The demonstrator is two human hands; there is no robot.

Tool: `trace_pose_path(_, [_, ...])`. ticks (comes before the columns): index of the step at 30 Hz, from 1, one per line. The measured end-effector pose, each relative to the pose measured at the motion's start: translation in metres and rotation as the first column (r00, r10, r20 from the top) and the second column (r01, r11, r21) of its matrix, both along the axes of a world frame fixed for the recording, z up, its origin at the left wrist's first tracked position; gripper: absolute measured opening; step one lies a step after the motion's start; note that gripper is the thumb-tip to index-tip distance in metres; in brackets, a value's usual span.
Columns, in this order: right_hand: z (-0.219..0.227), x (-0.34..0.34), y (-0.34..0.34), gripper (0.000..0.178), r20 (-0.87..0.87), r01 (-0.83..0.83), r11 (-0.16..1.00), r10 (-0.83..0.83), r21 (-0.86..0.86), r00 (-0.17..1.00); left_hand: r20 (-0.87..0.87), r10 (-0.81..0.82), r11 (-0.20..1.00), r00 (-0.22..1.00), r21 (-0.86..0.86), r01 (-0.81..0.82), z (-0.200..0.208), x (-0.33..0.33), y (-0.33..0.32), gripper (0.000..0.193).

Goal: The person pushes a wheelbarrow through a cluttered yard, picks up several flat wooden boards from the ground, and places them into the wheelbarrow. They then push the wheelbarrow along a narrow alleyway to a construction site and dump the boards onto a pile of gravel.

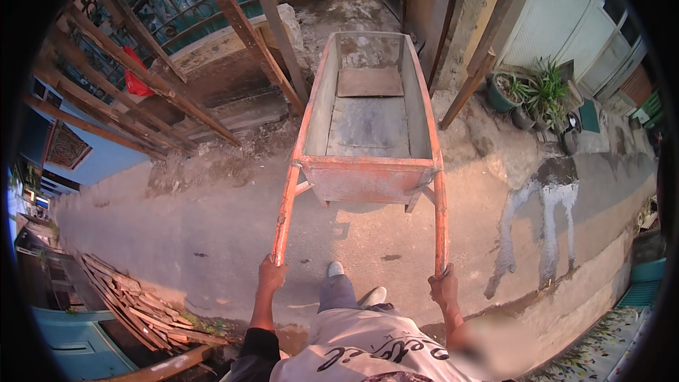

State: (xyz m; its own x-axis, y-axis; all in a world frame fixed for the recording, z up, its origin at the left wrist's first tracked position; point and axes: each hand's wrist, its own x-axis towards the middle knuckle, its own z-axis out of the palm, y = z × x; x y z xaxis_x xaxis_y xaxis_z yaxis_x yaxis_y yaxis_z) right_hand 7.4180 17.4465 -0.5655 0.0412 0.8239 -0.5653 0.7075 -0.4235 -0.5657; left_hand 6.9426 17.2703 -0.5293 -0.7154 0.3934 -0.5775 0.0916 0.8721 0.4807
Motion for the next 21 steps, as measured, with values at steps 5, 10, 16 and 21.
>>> trace_pose_path(5, [0.018, 0.002, -0.014, 0.042, -0.001, 0.033, 0.995, -0.033, -0.097, 0.999, -0.071, -0.018, 1.000, 0.997, 0.005, 0.018, -0.032, 0.001, -0.059, 0.035])
trace_pose_path(10, [0.017, 0.007, 0.011, 0.039, 0.004, 0.056, 0.994, -0.056, -0.093, 0.998, -0.121, -0.080, 0.997, 0.989, -0.019, 0.078, -0.007, 0.014, -0.022, 0.038])
trace_pose_path(16, [0.004, -0.056, 0.094, 0.036, -0.104, 0.074, 0.994, -0.082, -0.075, 0.991, -0.188, -0.108, 0.993, 0.976, 0.032, 0.116, -0.053, -0.057, 0.057, 0.034])
trace_pose_path(21, [-0.018, -0.105, 0.247, 0.032, -0.111, 0.026, 0.998, -0.020, 0.051, 0.994, -0.155, -0.095, 0.993, 0.983, 0.058, 0.105, -0.028, -0.088, 0.233, 0.035])
